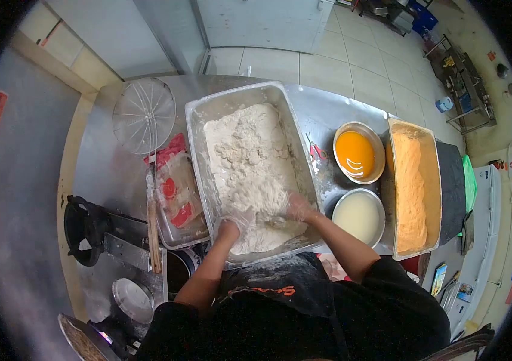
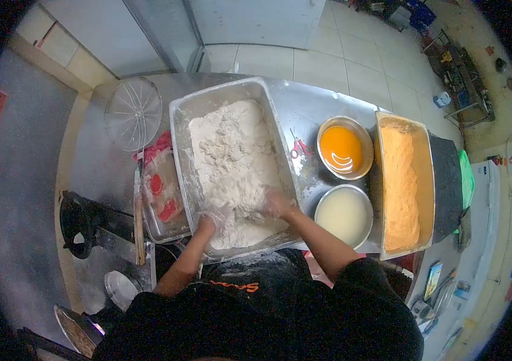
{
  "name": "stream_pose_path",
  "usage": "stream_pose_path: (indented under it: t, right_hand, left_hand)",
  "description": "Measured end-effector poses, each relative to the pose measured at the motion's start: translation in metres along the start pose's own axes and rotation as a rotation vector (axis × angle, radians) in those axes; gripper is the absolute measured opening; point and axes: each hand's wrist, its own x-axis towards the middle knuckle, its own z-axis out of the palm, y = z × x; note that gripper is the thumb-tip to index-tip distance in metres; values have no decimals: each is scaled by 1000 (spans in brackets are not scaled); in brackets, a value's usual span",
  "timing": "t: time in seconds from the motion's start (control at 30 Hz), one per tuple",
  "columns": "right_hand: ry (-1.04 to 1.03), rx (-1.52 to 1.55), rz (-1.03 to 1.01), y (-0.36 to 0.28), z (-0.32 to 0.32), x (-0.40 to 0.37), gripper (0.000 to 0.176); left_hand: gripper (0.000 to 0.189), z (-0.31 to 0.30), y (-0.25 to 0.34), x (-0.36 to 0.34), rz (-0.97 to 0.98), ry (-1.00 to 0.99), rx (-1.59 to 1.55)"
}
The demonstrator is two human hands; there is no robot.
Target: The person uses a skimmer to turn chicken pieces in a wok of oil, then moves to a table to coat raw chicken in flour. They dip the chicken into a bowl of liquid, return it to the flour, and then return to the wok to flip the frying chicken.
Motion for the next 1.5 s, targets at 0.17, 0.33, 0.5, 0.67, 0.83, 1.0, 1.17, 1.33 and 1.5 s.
stream_pose_path:
  t: [0.17, 0.33, 0.5, 0.67, 0.83, 1.0, 1.17, 1.33, 1.5]
  right_hand:
    - [12, 248, -245, 20, -39, 25, 46]
    - [-150, -107, -125, -4, -114, 75, 44]
    - [210, -432, -174, 40, -6, 143, 27]
    - [-133, -100, -153, 28, -29, 117, 33]
    - [106, -54, -66, 6, -41, 61, 31]
    - [48, -127, 65, 34, 41, 55, 22]
    - [-72, -513, -191, 57, 36, 36, 16]
    - [-231, -737, -288, 59, 105, 35, 19]
    - [-352, -983, -303, 28, 68, 38, 27]
  left_hand:
    - [56, -107, 40, -39, 121, -78, -221]
    - [57, -151, 2, 100, 194, -327, 189]
    - [64, -100, 19, 138, 263, 357, 497]
    - [39, -74, 0, 94, 271, -141, 240]
    - [36, -60, -25, 72, 264, -40, 294]
    - [45, 18, -14, 60, 91, 82, 12]
    - [47, -22, -17, 38, 87, -145, -195]
    - [48, 15, -19, 16, 112, -179, -125]
    - [50, 29, -7, 29, 56, -158, -231]
